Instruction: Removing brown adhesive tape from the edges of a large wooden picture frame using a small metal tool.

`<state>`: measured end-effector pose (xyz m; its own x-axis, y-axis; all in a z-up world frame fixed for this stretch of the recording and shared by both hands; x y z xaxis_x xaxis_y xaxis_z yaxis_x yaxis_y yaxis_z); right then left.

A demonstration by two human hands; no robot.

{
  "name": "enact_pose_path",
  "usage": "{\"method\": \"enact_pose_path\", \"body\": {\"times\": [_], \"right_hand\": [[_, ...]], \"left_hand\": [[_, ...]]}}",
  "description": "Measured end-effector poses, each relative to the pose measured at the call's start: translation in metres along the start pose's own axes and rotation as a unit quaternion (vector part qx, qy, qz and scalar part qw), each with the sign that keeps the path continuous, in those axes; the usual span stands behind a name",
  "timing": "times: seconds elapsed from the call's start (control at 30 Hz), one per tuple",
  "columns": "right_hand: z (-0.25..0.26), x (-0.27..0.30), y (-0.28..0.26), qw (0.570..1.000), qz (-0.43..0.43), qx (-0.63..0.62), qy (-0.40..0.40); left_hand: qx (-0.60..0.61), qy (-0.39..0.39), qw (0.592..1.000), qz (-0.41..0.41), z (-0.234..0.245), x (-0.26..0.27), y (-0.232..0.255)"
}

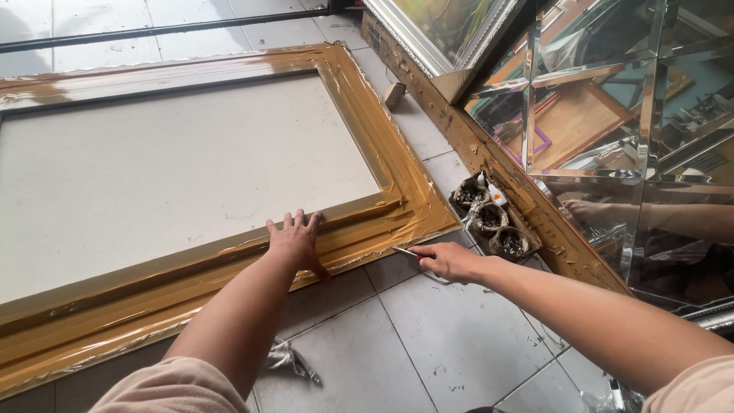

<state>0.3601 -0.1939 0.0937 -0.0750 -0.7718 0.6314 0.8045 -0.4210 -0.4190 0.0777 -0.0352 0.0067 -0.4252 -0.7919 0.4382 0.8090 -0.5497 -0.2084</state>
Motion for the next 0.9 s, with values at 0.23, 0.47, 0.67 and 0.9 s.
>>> {"method": "enact_pose_path", "body": {"times": [0.23,0.47,0.67,0.9], "right_hand": [[-0.011,-0.071,0.049,0.999,0.004,-0.044,0.006],[-0.044,-0.049,0.041,0.996,0.039,0.038,0.074],[-0.038,-0.045,0.051,0.955,0.127,0.241,0.118],[-0.051,-0.065,0.036,0.990,0.032,-0.113,0.082]], "left_hand": [[0.007,0.005,1.000,-0.011,-0.003,-0.014,0.008],[0.012,0.025,1.000,-0.009,0.010,-0.003,0.018],[0.014,0.027,1.000,-0.006,0.009,-0.006,0.018],[0.013,-0.011,1.000,0.013,0.006,-0.008,0.022]]}}
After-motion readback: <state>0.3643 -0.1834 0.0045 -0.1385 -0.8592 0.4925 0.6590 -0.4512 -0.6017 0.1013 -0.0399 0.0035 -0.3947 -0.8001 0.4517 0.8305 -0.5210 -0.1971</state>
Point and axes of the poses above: each hand's wrist, its own x-axis away from the middle knuckle, its own z-axis out of the back of the hand, y = z × x, the point moved 2 cm from there along -x, towards the middle knuckle, and after that the axes turned 15 degrees about -x, right-handed, at the moved point
